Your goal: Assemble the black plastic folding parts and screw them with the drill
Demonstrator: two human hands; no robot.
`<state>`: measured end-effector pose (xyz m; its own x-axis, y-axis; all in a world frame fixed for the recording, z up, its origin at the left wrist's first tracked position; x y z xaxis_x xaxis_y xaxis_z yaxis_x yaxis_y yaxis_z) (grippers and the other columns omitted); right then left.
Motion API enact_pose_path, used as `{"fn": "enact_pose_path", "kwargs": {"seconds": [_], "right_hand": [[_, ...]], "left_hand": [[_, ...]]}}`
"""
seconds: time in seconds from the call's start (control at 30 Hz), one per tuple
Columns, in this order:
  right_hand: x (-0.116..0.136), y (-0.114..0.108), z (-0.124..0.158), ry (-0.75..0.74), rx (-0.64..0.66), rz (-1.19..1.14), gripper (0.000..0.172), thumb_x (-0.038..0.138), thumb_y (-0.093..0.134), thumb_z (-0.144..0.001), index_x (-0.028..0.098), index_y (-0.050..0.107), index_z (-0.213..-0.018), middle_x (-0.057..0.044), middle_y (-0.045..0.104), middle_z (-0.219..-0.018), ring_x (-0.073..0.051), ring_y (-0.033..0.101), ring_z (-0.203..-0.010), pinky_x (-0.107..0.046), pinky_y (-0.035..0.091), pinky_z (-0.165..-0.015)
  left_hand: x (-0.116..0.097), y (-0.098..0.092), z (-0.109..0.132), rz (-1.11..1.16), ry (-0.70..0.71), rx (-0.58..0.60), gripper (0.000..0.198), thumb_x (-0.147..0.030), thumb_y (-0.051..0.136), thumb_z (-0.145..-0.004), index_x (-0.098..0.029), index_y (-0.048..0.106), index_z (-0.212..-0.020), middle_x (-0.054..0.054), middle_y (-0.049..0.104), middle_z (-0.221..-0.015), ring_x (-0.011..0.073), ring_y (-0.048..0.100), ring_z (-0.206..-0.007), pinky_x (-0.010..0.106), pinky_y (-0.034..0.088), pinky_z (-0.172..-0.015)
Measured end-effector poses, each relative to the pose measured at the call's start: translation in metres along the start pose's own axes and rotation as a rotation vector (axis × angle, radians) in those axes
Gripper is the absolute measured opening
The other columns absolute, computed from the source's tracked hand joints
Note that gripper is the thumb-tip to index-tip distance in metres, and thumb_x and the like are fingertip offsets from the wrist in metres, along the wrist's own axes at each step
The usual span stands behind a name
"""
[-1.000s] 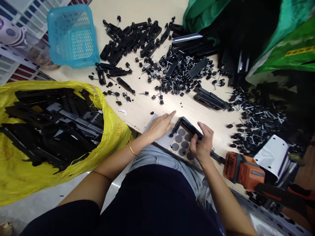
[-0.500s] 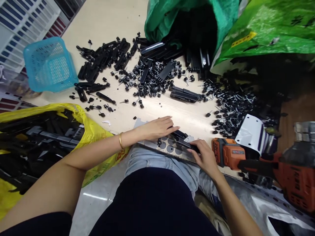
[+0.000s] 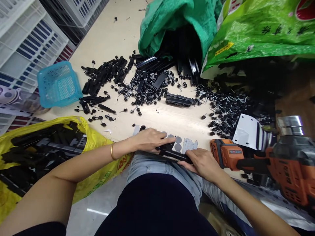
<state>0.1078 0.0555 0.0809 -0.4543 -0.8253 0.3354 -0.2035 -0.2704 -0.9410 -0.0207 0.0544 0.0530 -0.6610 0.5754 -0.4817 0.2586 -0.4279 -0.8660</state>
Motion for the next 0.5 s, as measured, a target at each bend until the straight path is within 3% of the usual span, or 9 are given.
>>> {"fn": "enact_pose_path", "kwargs": {"seconds": [0.13, 0.23, 0.33, 0.4, 0.5], "right_hand": [[0.026, 0.011, 0.009, -0.031, 0.068, -0.592, 0.043, 0.053, 0.041, -0.091, 0.019, 0.052, -0.068, 0.003, 0.048, -0.049, -0.008, 0.041, -0.043, -0.021, 0.028, -0.046], [0.038, 0.027, 0.014, 0.117, 0.151, -1.002, 0.045, 0.055, 0.039, -0.091, 0.019, 0.047, -0.065, 0.006, 0.043, -0.045, -0.006, 0.037, -0.039, -0.019, 0.026, -0.041], [0.045, 0.027, 0.011, 0.206, 0.151, -1.22, 0.047, 0.058, 0.037, -0.091, 0.019, 0.049, -0.067, 0.007, 0.041, -0.043, -0.006, 0.037, -0.035, -0.019, 0.027, -0.039], [0.042, 0.011, 0.002, 0.195, -0.001, -1.228, 0.049, 0.061, 0.036, -0.09, 0.019, 0.05, -0.07, 0.005, 0.043, -0.048, -0.007, 0.042, -0.04, -0.02, 0.032, -0.043], [0.023, -0.008, -0.008, 0.293, -0.41, -1.029, 0.044, 0.061, 0.032, -0.09, 0.021, 0.051, -0.091, -0.002, 0.054, -0.075, -0.015, 0.055, -0.068, -0.027, 0.046, -0.062]], "left_hand": [[-0.036, 0.015, 0.025, 0.761, 0.005, -0.115, 0.053, -0.044, 0.06, -0.078, -0.024, 0.047, -0.126, 0.004, 0.064, -0.087, 0.0154, 0.061, -0.069, 0.026, 0.046, -0.059], [-0.043, 0.025, 0.042, 1.136, -0.222, -0.442, 0.049, -0.053, 0.065, -0.071, -0.023, 0.052, -0.108, 0.001, 0.058, -0.076, 0.0137, 0.056, -0.062, 0.025, 0.044, -0.054], [-0.05, 0.02, 0.045, 1.284, -0.306, -0.687, 0.052, -0.062, 0.059, -0.073, -0.025, 0.048, -0.107, 0.0, 0.054, -0.071, 0.0135, 0.053, -0.058, 0.026, 0.043, -0.051], [-0.051, 0.001, 0.044, 1.229, -0.293, -0.825, 0.056, -0.069, 0.054, -0.074, -0.026, 0.048, -0.108, 0.002, 0.056, -0.077, 0.016, 0.056, -0.065, 0.03, 0.048, -0.056], [-0.054, -0.036, 0.043, 0.971, -0.224, -1.007, 0.056, -0.072, 0.05, -0.074, -0.026, 0.052, -0.105, 0.007, 0.06, -0.092, 0.0225, 0.061, -0.088, 0.045, 0.048, -0.088]]}}
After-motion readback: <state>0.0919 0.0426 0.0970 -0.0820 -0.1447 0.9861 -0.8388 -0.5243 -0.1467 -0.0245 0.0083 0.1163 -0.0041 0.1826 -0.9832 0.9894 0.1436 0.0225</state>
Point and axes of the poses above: each hand's wrist, its own z-axis away from the middle knuckle, its own y-axis out of the palm, x = y × z, the point moved 9 cm from there along -z, towards the middle knuckle
